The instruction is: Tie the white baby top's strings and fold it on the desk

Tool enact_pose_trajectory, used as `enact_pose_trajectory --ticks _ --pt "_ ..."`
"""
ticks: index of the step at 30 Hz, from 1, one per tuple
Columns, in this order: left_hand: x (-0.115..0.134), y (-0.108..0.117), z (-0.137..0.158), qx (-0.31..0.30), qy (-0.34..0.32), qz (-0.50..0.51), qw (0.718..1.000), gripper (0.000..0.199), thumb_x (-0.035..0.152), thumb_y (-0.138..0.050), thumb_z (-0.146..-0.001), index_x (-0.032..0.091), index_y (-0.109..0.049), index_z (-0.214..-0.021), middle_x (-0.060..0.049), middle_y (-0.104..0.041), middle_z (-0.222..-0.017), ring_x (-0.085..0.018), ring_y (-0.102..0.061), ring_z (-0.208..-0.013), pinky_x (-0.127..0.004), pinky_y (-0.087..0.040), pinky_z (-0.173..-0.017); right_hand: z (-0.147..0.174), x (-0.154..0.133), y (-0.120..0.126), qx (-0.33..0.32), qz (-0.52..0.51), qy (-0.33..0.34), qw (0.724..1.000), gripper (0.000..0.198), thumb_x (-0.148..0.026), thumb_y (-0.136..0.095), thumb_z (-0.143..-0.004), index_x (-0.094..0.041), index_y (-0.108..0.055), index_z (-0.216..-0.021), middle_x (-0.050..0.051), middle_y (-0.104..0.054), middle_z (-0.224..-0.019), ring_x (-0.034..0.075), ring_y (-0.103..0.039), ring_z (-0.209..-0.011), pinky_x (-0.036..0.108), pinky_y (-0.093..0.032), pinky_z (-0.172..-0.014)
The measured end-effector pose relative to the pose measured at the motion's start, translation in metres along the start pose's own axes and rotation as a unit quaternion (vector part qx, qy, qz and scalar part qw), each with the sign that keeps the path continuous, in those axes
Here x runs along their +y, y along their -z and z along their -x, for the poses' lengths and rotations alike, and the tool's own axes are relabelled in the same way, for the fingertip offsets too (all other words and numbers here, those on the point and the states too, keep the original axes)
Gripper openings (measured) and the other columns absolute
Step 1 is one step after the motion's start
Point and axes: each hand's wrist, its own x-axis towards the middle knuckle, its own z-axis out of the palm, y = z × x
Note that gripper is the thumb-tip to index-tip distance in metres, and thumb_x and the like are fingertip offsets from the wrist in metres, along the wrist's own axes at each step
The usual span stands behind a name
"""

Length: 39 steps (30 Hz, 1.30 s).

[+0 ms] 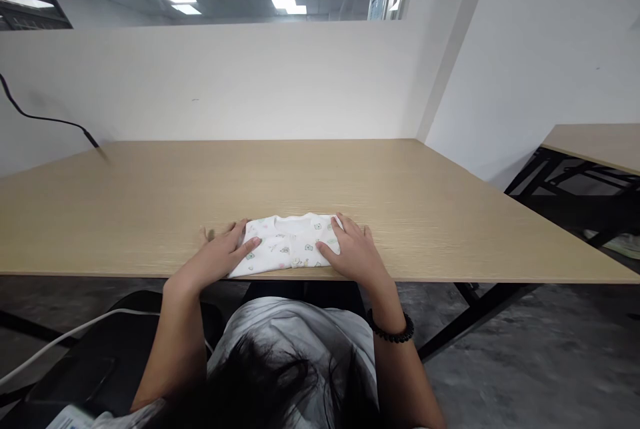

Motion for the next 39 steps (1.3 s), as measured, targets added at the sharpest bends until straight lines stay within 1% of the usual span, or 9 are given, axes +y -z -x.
enact_pose_trajectory --ticks 3,10,14,17,21,28,33,36,39 --pt "-0.002 -0.002 -0.006 -0.029 0.02 -0.026 0.999 0.078 0.064 -0.025 -0.099 0.011 -0.03 -0.157 -0.017 -0.029 -0.162 -0.037 -0.012 -0.154 -0.072 0.005 -0.116 0.0 -0.002 0.001 -0.007 0.012 -0.01 1.0 0.075 -0.058 -0.03 -0.099 -0.007 -0.038 -0.154 0.018 -0.032 -0.162 0.032 -0.029 -0.149 0.056 -0.022 -0.119" --pt "-0.004 -0.003 -0.008 0.015 0.057 -0.053 0.997 0.077 0.061 -0.015 -0.101 0.012 -0.026 -0.159 -0.016 -0.019 -0.165 -0.04 -0.01 -0.153 -0.075 -0.001 -0.115 0.0 -0.006 0.002 -0.021 0.024 -0.034 0.999 0.077 -0.059 -0.027 -0.099 -0.009 -0.032 -0.157 0.017 -0.03 -0.163 0.032 -0.027 -0.15 0.058 -0.02 -0.119" --pt "0.005 0.01 0.023 0.023 -0.068 -0.036 0.997 0.08 0.065 -0.019 -0.101 0.014 -0.009 -0.162 -0.015 -0.014 -0.166 -0.034 -0.009 -0.154 -0.065 0.0 -0.121 -0.001 -0.008 0.004 -0.026 0.025 -0.054 0.998 0.082 -0.061 -0.027 -0.098 -0.005 -0.027 -0.158 0.019 -0.027 -0.163 0.033 -0.024 -0.151 0.06 -0.018 -0.119" --pt "0.018 0.014 0.042 -0.071 -0.197 -0.027 0.977 0.082 0.068 -0.028 -0.1 0.02 -0.007 -0.162 -0.01 -0.014 -0.166 -0.027 -0.01 -0.155 -0.051 -0.005 -0.126 -0.001 -0.01 0.004 -0.023 0.027 -0.068 0.997 0.083 -0.062 -0.029 -0.098 -0.004 -0.029 -0.157 0.021 -0.029 -0.162 0.034 -0.023 -0.151 0.06 -0.018 -0.119" --pt "0.031 0.005 0.042 -0.145 -0.212 -0.036 0.966 0.099 0.076 -0.04 -0.092 0.013 -0.009 -0.162 -0.013 -0.005 -0.166 -0.028 -0.005 -0.155 -0.044 -0.011 -0.126 -0.001 -0.013 0.005 -0.018 0.03 -0.092 0.995 0.079 -0.057 -0.03 -0.099 -0.001 -0.03 -0.155 0.024 -0.034 -0.159 0.034 -0.027 -0.149 0.059 -0.019 -0.119" --pt "0.029 -0.008 0.03 -0.09 -0.195 -0.027 0.976 0.107 0.076 -0.058 -0.082 0.02 -0.014 -0.162 -0.015 -0.01 -0.166 -0.033 -0.008 -0.154 -0.052 -0.014 -0.124 0.002 -0.013 0.003 0.027 0.024 -0.115 0.993 0.067 -0.043 -0.031 -0.1 -0.002 -0.037 -0.153 0.023 -0.033 -0.16 0.035 -0.028 -0.148 0.063 -0.022 -0.117" --pt "0.054 -0.022 0.025 -0.016 -0.169 -0.024 0.985 0.109 0.083 -0.047 -0.084 0.014 -0.015 -0.161 -0.018 -0.008 -0.166 -0.04 0.003 -0.153 -0.062 -0.009 -0.122 0.004 -0.032 0.005 0.103 0.044 -0.078 0.991 0.058 -0.031 -0.028 -0.101 -0.008 -0.04 -0.153 0.018 -0.025 -0.164 0.036 -0.019 -0.152 0.069 -0.017 -0.115" --pt "0.067 -0.032 0.02 -0.015 -0.218 -0.03 0.975 0.102 0.082 -0.04 -0.088 0.016 -0.014 -0.162 -0.014 -0.009 -0.167 -0.036 0.001 -0.154 -0.059 -0.007 -0.124 0.004 -0.05 0.003 0.079 0.045 0.007 0.996 0.059 -0.034 -0.023 -0.104 -0.009 -0.036 -0.156 0.015 -0.022 -0.165 0.033 -0.02 -0.153 0.064 -0.017 -0.118" --pt "0.068 -0.037 0.018 -0.029 -0.224 -0.036 0.973 0.106 0.086 -0.039 -0.084 0.015 -0.019 -0.161 -0.012 -0.01 -0.167 -0.036 -0.001 -0.155 -0.057 -0.008 -0.125 0.004 -0.06 -0.005 0.031 0.039 0.023 0.998 0.06 -0.036 -0.018 -0.106 -0.01 -0.035 -0.157 0.014 -0.03 -0.163 0.032 -0.028 -0.15 0.059 -0.02 -0.12"
